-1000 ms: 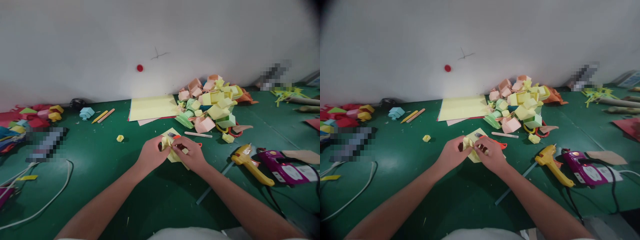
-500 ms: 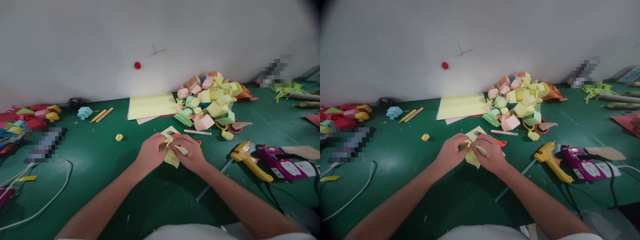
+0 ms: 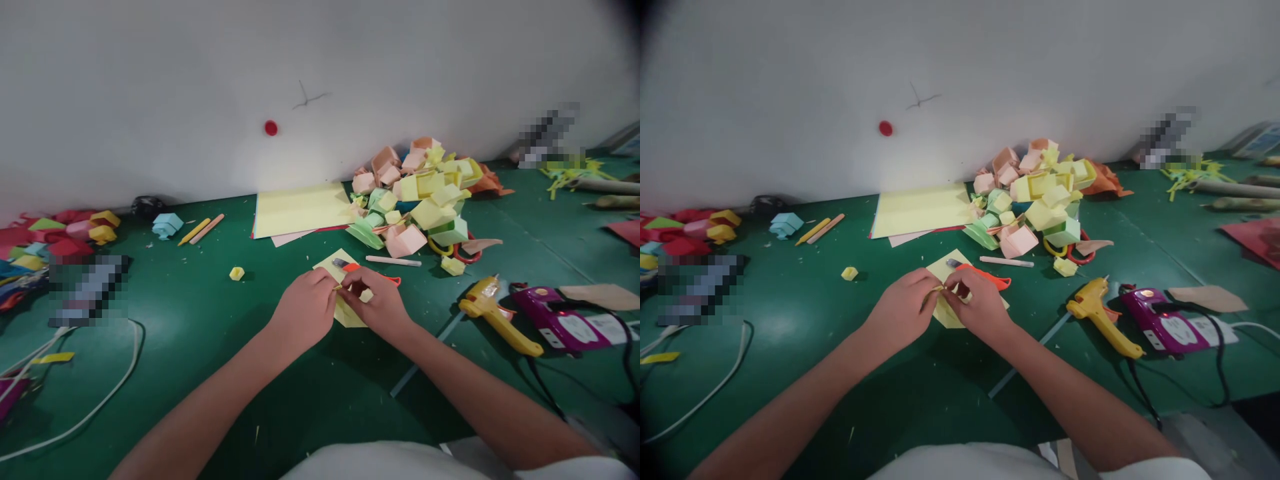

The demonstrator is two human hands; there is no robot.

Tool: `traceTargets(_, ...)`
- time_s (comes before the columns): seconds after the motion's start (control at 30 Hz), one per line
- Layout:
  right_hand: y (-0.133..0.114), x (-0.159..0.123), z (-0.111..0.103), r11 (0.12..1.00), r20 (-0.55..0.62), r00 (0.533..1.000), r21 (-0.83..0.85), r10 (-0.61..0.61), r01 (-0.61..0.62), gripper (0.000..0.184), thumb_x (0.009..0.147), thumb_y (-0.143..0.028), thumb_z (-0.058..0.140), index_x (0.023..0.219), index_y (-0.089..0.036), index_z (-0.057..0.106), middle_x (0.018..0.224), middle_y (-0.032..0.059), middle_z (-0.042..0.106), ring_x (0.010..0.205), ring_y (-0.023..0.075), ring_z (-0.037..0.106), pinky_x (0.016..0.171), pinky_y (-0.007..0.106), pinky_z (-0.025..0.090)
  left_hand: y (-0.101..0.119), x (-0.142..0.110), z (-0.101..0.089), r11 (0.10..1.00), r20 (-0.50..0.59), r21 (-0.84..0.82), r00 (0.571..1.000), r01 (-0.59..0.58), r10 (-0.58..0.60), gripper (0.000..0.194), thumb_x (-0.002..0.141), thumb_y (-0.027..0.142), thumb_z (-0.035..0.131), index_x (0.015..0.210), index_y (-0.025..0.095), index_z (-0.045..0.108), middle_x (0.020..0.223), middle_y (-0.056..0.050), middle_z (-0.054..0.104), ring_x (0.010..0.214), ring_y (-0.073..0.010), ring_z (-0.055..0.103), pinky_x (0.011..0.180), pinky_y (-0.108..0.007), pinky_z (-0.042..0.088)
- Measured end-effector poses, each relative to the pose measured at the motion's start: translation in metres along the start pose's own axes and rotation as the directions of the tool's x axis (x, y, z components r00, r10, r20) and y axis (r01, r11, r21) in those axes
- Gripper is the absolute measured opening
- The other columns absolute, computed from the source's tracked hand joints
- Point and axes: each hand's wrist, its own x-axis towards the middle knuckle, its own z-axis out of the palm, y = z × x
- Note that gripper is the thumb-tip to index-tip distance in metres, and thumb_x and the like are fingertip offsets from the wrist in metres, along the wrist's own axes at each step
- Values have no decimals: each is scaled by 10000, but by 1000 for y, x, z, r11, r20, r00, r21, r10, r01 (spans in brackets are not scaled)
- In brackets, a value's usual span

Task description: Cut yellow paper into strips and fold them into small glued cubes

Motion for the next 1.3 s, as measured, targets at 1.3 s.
traceTargets(1.3,1,4,-5,967,-44,987,-202,151,-157,94,881,-278,624,871,-226,702,873,29,749,672,176,641,593,289,443,-15,-4,13,909,-61,-332,955,254,-289,430,870,320,661,1273,223,546,930,-7,755,805,-184,710,692,-273,532)
